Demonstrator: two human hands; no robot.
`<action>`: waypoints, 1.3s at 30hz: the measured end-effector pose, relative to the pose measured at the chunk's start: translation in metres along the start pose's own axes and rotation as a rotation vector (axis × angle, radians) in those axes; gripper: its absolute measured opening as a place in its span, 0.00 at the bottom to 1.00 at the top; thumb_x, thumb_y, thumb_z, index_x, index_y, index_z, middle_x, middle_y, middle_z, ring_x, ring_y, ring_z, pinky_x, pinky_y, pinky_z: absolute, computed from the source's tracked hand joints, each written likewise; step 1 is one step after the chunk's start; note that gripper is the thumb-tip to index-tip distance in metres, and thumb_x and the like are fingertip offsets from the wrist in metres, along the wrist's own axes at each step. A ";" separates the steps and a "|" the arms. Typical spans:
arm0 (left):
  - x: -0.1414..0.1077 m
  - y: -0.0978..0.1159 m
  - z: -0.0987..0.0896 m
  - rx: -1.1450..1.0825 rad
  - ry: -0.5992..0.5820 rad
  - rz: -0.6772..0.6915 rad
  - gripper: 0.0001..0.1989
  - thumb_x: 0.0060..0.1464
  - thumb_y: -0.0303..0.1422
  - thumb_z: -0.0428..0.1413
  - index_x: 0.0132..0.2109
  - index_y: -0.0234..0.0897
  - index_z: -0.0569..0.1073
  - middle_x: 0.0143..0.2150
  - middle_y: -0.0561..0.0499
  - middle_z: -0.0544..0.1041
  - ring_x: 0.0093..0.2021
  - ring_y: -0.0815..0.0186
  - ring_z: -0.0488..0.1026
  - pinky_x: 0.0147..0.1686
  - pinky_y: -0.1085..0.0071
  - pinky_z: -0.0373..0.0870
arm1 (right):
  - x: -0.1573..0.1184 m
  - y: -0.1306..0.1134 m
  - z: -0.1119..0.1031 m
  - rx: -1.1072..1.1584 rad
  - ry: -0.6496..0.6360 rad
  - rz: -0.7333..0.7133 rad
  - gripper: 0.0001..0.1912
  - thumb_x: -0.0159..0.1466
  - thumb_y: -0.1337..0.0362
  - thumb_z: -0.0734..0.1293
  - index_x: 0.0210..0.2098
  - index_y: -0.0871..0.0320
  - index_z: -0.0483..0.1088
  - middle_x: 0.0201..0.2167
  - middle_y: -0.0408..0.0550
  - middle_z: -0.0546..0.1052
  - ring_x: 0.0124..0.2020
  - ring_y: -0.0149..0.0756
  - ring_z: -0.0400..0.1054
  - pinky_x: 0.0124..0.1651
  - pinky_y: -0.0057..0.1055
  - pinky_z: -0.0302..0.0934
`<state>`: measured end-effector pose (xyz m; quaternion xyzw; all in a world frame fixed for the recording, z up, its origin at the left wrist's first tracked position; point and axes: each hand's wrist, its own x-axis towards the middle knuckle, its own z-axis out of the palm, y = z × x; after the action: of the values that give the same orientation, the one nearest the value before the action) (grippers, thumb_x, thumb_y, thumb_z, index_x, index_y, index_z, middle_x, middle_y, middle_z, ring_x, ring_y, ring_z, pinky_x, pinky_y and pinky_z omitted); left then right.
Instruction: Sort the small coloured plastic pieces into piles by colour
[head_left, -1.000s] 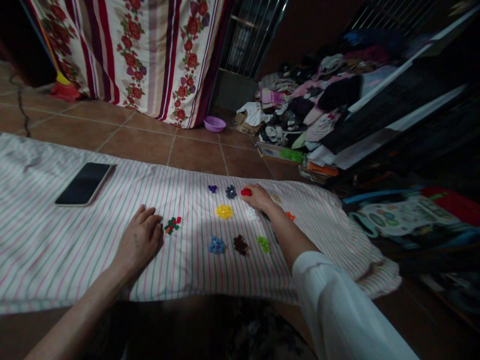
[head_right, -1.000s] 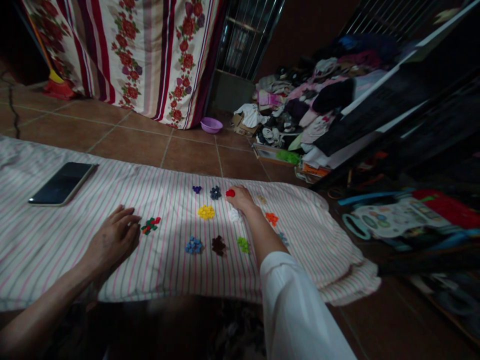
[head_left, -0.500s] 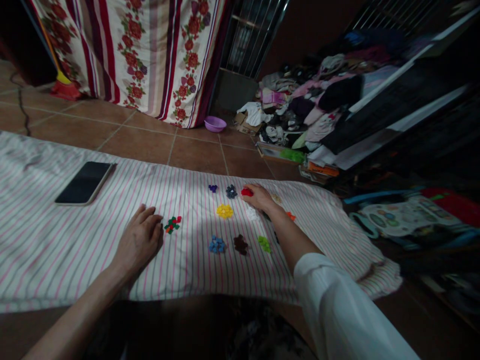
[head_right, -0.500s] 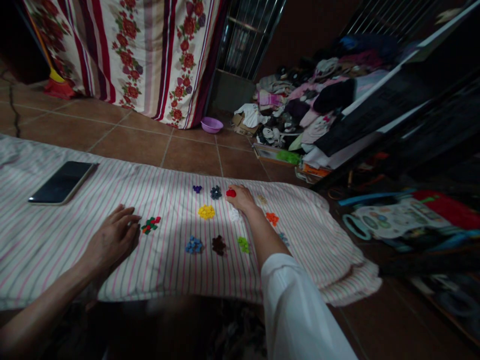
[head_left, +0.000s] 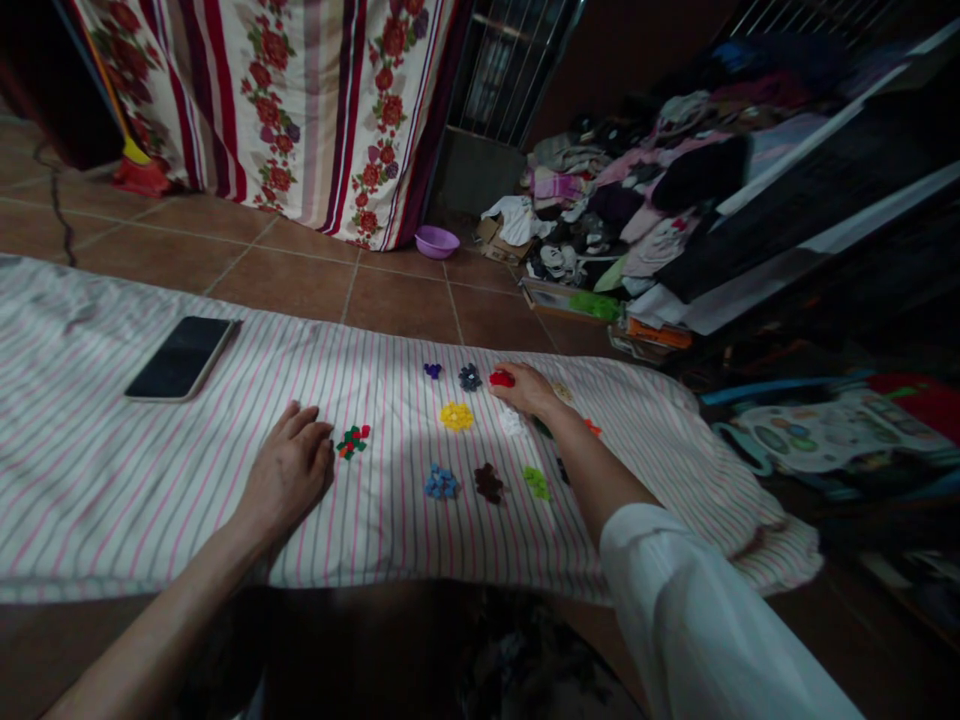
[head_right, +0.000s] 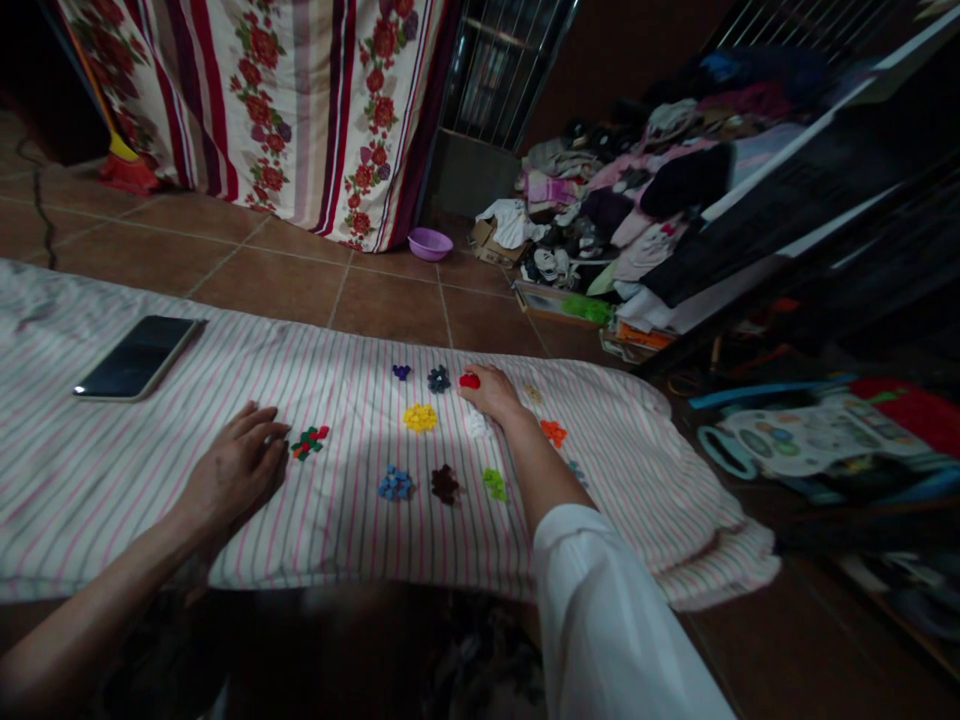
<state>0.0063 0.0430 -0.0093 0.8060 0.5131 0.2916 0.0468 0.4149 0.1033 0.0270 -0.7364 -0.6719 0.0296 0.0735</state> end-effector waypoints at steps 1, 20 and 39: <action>0.000 0.000 0.000 0.000 0.005 -0.002 0.17 0.60 0.34 0.44 0.43 0.32 0.75 0.53 0.38 0.74 0.61 0.51 0.64 0.60 0.46 0.65 | -0.001 0.001 0.000 0.002 0.008 -0.005 0.23 0.57 0.60 0.70 0.52 0.59 0.72 0.47 0.55 0.76 0.47 0.43 0.71 0.51 0.33 0.62; -0.004 0.007 -0.003 0.094 0.006 0.096 0.14 0.61 0.28 0.43 0.43 0.33 0.73 0.51 0.39 0.71 0.59 0.52 0.65 0.63 0.47 0.59 | -0.041 -0.123 -0.018 0.256 0.058 -0.351 0.13 0.61 0.72 0.61 0.42 0.58 0.75 0.40 0.50 0.75 0.42 0.37 0.69 0.47 0.32 0.60; -0.005 0.013 -0.012 0.099 -0.137 0.015 0.15 0.59 0.26 0.42 0.45 0.33 0.72 0.53 0.36 0.70 0.60 0.47 0.63 0.61 0.46 0.57 | -0.075 -0.211 0.021 0.298 -0.156 -0.348 0.14 0.63 0.73 0.61 0.43 0.57 0.75 0.38 0.48 0.73 0.40 0.34 0.66 0.44 0.28 0.57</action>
<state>0.0091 0.0297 0.0033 0.8292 0.5164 0.2102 0.0395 0.1966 0.0484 0.0336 -0.5861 -0.7805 0.1721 0.1331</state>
